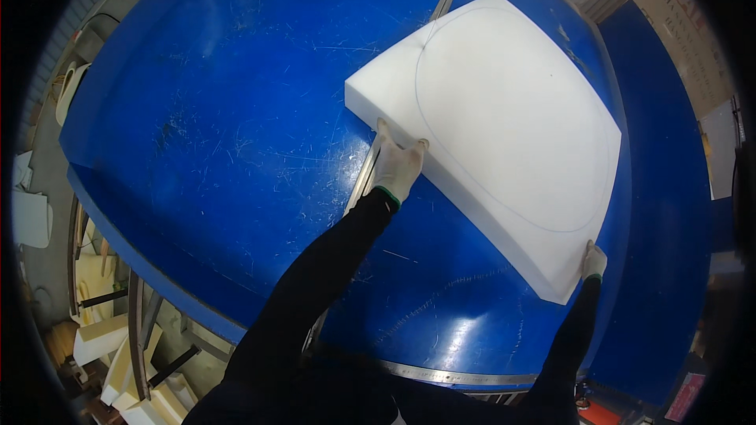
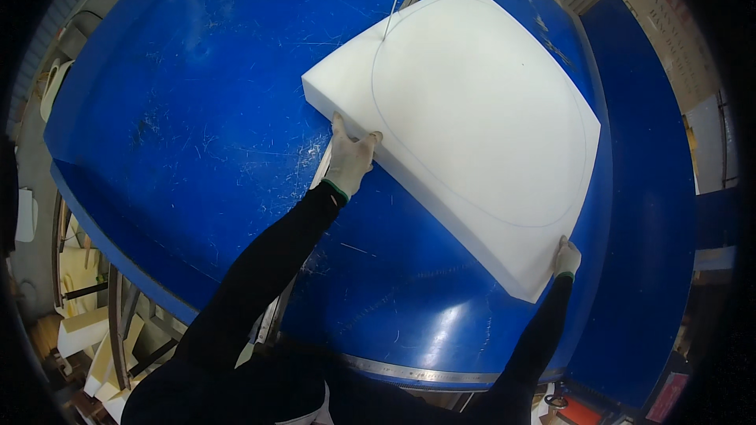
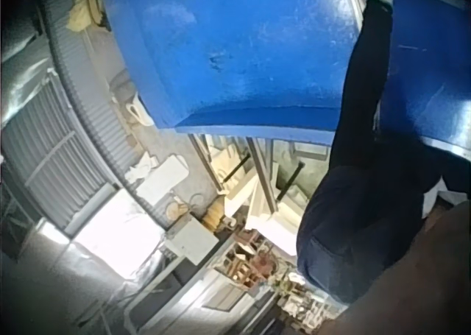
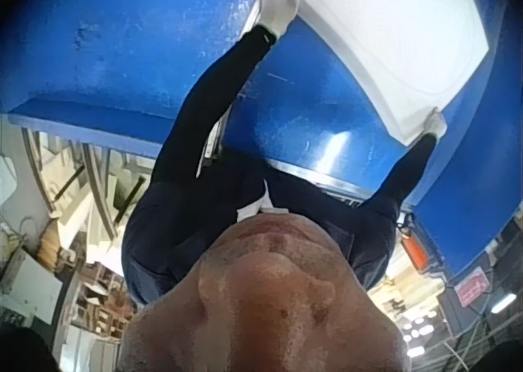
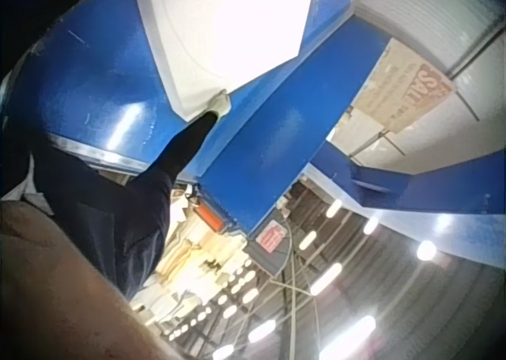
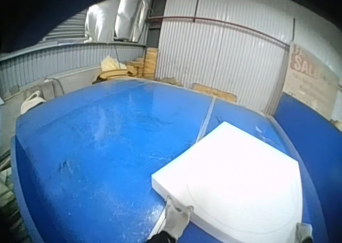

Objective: The person uses a vertical band saw to cut a circular shape from a rectangular white foam sheet. They guide the foam through the blade, remove the offcuts, and then place a new foam sheet onto the table to begin the process again.

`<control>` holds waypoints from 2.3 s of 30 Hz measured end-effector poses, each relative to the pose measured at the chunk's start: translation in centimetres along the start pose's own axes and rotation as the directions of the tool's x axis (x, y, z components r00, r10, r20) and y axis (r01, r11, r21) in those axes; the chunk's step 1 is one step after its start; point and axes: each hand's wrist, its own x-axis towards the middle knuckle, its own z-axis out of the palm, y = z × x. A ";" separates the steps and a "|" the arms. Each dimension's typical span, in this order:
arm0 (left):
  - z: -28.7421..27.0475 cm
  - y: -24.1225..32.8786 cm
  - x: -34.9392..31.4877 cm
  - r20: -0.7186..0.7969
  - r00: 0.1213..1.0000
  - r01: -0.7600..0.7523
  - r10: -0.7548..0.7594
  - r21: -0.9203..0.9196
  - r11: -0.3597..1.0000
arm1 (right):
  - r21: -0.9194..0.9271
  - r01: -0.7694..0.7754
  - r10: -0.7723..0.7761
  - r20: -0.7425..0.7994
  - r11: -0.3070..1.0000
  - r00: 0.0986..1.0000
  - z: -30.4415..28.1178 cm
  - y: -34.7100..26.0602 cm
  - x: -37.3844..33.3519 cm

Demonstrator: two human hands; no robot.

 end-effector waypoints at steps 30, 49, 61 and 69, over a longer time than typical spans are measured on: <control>-2.1 2.5 6.6 -0.014 0.999 -0.032 0.033 0.062 0.998 | 0.251 -0.037 0.038 0.000 0.967 0.999 1.5 -2.6 -17.3; -3.5 1.7 8.0 0.137 0.990 -0.043 0.043 -0.006 0.999 | 0.328 -0.090 0.086 0.026 0.940 0.996 2.3 -2.6 -24.4; 0.0 -1.4 -4.3 0.297 0.955 0.006 -0.021 0.052 0.999 | 0.347 -0.304 0.285 0.105 0.887 0.953 2.3 -0.5 -12.1; 0.2 0.1 -5.2 0.261 0.965 -0.019 0.007 0.044 0.999 | 0.406 -0.240 0.210 0.118 0.882 0.971 1.5 1.0 -11.7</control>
